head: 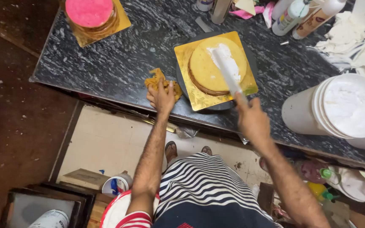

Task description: Trim cake layers and apply whipped cream frosting to the top of a cake.

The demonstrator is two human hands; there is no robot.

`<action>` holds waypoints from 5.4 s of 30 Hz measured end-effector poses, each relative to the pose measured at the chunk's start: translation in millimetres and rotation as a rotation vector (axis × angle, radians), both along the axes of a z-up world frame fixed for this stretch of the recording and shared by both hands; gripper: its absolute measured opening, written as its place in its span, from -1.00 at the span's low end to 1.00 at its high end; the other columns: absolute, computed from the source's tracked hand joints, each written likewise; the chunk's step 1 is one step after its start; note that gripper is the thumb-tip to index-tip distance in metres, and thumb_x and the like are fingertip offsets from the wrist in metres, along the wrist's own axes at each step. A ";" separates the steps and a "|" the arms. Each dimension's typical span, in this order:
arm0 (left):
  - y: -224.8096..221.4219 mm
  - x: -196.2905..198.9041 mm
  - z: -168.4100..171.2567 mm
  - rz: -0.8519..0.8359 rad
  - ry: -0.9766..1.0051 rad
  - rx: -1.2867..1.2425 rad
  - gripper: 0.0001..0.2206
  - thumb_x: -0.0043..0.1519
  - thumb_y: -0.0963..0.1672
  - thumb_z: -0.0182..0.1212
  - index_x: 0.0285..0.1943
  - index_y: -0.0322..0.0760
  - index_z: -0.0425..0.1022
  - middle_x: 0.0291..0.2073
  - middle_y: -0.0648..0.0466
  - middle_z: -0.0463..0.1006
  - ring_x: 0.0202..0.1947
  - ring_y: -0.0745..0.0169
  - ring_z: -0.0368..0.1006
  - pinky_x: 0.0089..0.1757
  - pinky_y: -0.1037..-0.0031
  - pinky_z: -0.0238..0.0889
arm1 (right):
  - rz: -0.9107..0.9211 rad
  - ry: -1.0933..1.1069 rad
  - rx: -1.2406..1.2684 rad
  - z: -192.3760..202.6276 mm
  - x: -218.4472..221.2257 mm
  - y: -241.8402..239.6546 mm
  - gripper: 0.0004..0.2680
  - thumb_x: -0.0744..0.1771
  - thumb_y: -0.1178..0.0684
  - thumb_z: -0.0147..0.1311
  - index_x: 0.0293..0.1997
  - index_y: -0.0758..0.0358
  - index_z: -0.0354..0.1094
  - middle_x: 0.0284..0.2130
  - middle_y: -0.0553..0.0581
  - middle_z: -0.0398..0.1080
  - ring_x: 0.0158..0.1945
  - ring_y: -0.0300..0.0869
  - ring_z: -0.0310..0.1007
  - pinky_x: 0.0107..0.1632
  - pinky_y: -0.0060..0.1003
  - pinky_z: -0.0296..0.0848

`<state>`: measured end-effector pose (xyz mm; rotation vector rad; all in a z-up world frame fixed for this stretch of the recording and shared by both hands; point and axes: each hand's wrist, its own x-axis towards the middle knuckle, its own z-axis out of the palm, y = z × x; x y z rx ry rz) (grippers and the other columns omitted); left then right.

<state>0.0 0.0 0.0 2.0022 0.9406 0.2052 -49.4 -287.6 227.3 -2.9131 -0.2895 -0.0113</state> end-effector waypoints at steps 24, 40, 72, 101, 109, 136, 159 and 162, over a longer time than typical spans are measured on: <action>-19.6 -8.0 16.9 -0.130 -0.214 0.361 -0.55 0.25 0.08 0.34 0.02 -0.32 0.37 -0.06 -0.24 0.37 0.00 -0.31 0.34 -0.03 -0.04 0.26 | 0.253 -0.259 0.190 -0.7 1.9 2.7 -0.64 0.40 0.01 0.03 0.43 -0.08 0.25 -0.32 0.21 0.31 -0.33 0.05 0.40 -0.29 -0.02 0.45; -56.3 -67.0 28.8 -0.283 -0.221 -0.491 -0.53 0.24 -0.05 0.30 0.21 -0.46 0.38 0.03 -0.20 0.57 0.06 -0.10 0.52 0.04 0.17 0.40 | -0.124 0.700 1.263 9.2 -56.9 -37.4 -0.68 0.43 0.06 -0.21 0.35 0.34 0.13 -0.43 0.22 0.49 -0.59 -0.25 0.37 -0.55 -0.39 0.37; 56.2 -80.9 21.4 0.376 -0.839 -1.001 -0.64 0.30 0.00 0.31 0.14 -0.26 0.44 -0.25 0.07 0.53 -0.38 0.28 0.47 -0.37 0.39 0.44 | 0.289 0.558 0.210 -32.2 -103.0 29.0 -0.87 0.41 0.00 -0.11 -0.14 0.24 0.12 -0.60 0.45 0.42 -0.46 0.34 0.49 -0.43 0.19 0.33; 93.8 -18.6 52.9 0.242 -0.390 -0.308 -0.37 0.31 0.20 0.04 0.20 -0.39 0.56 -0.01 -0.10 0.68 -0.02 0.09 0.59 -0.01 0.31 0.41 | 0.039 0.744 0.440 -4.5 -95.8 -8.1 -0.87 0.38 0.01 -0.05 -0.17 0.25 0.25 -0.69 0.23 0.44 -0.59 -0.01 0.50 -0.44 -0.12 0.37; -1.8 -32.2 131.3 -0.039 -0.489 0.230 -0.61 0.36 -0.01 0.35 0.20 -0.38 0.50 0.00 -0.13 0.32 0.00 -0.02 0.24 0.00 0.23 0.22 | -0.294 0.570 0.949 48.2 -151.1 -133.2 -0.79 0.38 0.13 -0.06 0.14 0.22 0.29 -0.66 0.11 0.42 -0.64 -0.25 0.37 -0.52 -0.34 0.35; -366.2 91.7 230.8 -1.306 -0.605 0.006 -0.45 0.09 0.20 0.36 -0.36 -0.33 0.42 -0.43 -0.09 0.54 -0.40 -0.03 0.47 -0.30 0.16 0.32 | -0.437 0.293 -0.302 65.6 -53.6 -236.8 -0.58 0.34 0.06 -0.03 0.41 0.04 0.15 -0.27 0.20 0.55 -0.35 0.04 0.62 -0.34 0.01 0.58; -368.8 91.1 259.5 -1.192 -0.469 0.023 -0.39 0.05 0.24 0.37 -0.33 -0.36 0.44 -0.39 -0.17 0.59 -0.33 -0.15 0.53 -0.23 0.11 0.36 | -0.378 0.169 -0.579 27.8 -69.8 -240.0 -0.57 0.28 -0.03 0.16 0.32 0.01 0.28 -0.27 0.22 0.57 -0.25 0.04 0.61 -0.20 0.12 0.53; -370.0 79.5 247.2 -1.142 -0.483 0.018 -0.38 0.05 0.24 0.37 -0.28 -0.40 0.49 -0.35 -0.20 0.60 -0.29 -0.19 0.55 -0.20 0.10 0.38 | -0.484 0.228 -0.435 23.6 -58.9 -242.3 -0.62 0.33 -0.06 0.19 0.29 0.15 0.31 -0.24 0.24 0.58 -0.20 0.04 0.61 -0.15 -0.03 0.54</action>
